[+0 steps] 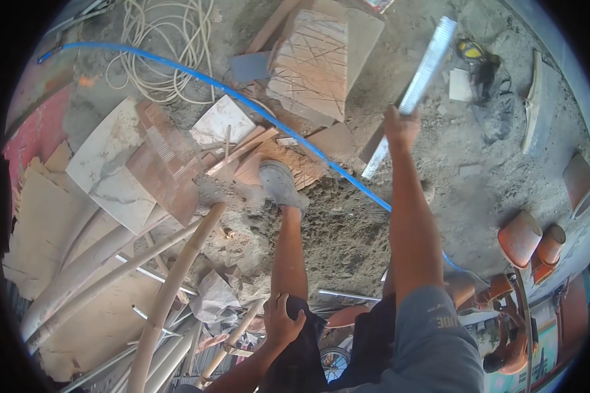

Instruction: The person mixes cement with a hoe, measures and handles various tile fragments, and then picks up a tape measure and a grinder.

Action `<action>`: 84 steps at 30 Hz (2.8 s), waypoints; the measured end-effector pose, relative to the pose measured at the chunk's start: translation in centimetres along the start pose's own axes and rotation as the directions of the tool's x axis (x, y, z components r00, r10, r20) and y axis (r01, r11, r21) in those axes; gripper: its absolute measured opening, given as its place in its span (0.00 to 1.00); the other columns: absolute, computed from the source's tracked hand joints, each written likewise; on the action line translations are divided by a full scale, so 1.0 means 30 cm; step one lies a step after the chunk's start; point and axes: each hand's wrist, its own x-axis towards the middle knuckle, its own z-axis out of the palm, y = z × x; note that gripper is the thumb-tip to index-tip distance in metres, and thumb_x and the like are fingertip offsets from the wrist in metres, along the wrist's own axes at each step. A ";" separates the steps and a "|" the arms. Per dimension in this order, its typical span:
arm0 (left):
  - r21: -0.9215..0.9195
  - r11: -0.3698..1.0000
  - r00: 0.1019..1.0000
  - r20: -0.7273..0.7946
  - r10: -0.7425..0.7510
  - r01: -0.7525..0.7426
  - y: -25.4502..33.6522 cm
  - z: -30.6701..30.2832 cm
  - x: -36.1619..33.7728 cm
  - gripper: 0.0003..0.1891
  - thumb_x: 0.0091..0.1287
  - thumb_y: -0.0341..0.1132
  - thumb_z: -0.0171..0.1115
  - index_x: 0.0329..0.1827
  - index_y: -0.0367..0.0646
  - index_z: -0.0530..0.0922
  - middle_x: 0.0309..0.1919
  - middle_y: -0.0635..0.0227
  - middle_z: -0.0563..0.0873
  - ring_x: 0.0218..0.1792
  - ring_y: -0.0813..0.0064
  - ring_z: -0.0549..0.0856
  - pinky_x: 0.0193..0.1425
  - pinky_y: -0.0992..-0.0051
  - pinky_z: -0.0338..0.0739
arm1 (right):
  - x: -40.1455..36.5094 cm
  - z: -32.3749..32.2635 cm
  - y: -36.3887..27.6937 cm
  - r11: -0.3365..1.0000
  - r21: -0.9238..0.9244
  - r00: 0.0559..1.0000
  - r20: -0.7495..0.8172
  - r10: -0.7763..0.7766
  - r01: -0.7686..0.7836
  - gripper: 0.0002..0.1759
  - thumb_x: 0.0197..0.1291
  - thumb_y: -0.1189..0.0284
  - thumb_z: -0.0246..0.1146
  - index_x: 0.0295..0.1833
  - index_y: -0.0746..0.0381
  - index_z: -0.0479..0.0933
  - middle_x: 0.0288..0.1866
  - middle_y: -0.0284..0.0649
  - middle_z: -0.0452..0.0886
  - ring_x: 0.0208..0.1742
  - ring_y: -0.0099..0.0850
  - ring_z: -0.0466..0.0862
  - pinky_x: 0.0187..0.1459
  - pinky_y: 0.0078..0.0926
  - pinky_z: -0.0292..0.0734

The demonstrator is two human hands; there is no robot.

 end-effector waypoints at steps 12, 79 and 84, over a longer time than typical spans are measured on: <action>-0.239 0.971 1.000 -0.013 0.009 -0.012 -0.052 -0.186 0.057 0.31 0.53 0.43 0.71 0.58 0.38 0.74 0.55 0.50 0.76 0.55 0.48 0.76 0.58 0.53 0.73 | -0.943 0.757 -0.311 0.988 -0.057 0.739 0.657 0.147 -0.145 0.19 0.61 0.75 0.62 0.56 0.66 0.68 0.41 0.43 0.81 0.40 0.28 0.82 0.41 0.28 0.80; -0.933 0.348 0.991 -0.057 0.122 -0.097 1.116 -0.223 0.046 0.40 0.53 0.35 0.76 0.69 0.37 0.66 0.60 0.56 0.76 0.64 0.62 0.73 0.68 0.62 0.68 | -0.285 -1.033 -0.659 0.963 0.148 0.718 0.643 -0.266 0.224 0.34 0.37 0.67 0.83 0.51 0.58 0.74 0.51 0.41 0.69 0.51 0.36 0.70 0.55 0.36 0.68; -0.955 0.129 0.773 0.293 0.562 0.268 1.372 -0.415 -0.108 0.35 0.58 0.35 0.75 0.69 0.39 0.69 0.55 0.63 0.80 0.57 0.70 0.78 0.63 0.67 0.73 | -0.549 -1.327 -1.097 0.976 0.208 0.681 0.707 -0.190 0.056 0.29 0.51 0.73 0.74 0.58 0.61 0.70 0.54 0.41 0.71 0.58 0.34 0.74 0.58 0.34 0.73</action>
